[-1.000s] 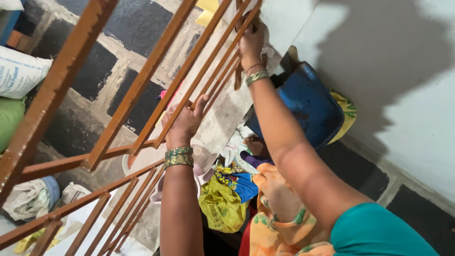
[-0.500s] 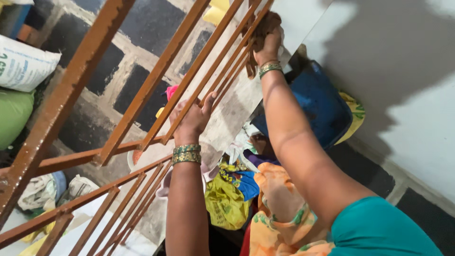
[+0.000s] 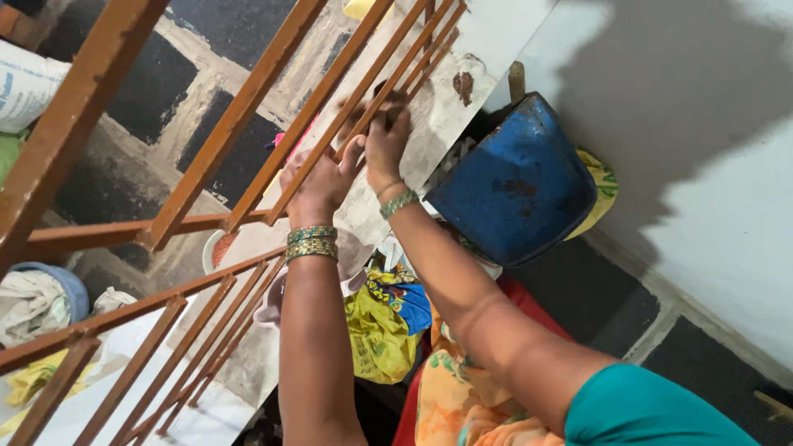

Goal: The person washes a cloth in a small tub of water and then uses it to wipe down a metal window grille.

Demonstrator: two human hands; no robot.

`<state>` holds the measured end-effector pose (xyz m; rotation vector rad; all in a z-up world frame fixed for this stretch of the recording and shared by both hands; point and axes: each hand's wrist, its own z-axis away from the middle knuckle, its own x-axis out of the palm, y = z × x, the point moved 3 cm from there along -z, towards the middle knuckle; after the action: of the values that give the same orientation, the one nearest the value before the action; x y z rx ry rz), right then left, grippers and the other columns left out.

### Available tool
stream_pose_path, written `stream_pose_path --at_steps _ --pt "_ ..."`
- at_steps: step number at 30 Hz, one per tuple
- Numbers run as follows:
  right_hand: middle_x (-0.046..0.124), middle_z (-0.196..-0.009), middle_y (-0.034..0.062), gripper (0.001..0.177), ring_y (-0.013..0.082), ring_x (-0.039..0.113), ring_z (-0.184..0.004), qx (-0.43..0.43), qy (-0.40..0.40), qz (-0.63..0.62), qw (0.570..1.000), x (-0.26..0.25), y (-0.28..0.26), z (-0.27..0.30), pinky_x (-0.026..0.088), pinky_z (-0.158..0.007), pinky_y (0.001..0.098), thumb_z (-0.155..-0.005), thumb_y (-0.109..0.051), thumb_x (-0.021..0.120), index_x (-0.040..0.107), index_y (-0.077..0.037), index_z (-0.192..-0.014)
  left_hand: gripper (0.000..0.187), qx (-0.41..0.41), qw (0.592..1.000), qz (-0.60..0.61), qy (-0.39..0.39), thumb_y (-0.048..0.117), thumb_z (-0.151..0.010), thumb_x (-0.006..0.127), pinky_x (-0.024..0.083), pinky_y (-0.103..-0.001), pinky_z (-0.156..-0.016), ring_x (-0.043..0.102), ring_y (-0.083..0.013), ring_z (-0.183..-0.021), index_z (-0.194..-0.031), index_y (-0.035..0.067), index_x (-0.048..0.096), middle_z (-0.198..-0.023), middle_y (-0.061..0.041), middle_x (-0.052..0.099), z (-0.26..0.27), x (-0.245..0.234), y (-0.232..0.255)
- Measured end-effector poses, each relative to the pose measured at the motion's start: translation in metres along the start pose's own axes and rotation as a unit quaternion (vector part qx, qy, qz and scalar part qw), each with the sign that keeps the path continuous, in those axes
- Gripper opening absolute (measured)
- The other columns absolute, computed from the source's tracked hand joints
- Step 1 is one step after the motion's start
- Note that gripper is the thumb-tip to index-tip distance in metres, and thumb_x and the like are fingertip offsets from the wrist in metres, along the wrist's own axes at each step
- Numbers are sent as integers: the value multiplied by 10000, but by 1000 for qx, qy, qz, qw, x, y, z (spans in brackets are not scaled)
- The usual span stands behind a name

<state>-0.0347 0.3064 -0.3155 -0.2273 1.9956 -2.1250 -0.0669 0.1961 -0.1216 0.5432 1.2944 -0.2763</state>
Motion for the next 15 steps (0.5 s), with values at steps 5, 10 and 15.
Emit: stream_pose_path --at_steps 5,10,15 --pt "630 -1124 97 354 230 639 -994 312 -164 -431 830 5 53 -37 582 -869 395 -986 -214 719 607 -37 -1271 743 -13 999 36 -26 789 -895 451 551 -509 -748 717 -367 -802 -984 136 794 -800 -179 733 2 -5 1" --pt "659 -1032 94 261 233 674 -938 281 -156 -498 806 -11 70 -153 612 -854 450 -1068 -342 641 598 -87 -1105 767 -46 996 3 -70 802 -928 452 550 -501 -803 715 -357 -850 -977 119 797 -838 -170 734 2 3 -6" --pt "702 -1031 64 425 203 689 -951 289 -179 -421 841 1 53 -66 612 -791 371 -943 -479 528 656 -112 -1114 668 122 975 35 180 745 -949 493 509 -579 -819 711 -394 -841 -1046 180 835 -823 -166 757 4 -2 -3"
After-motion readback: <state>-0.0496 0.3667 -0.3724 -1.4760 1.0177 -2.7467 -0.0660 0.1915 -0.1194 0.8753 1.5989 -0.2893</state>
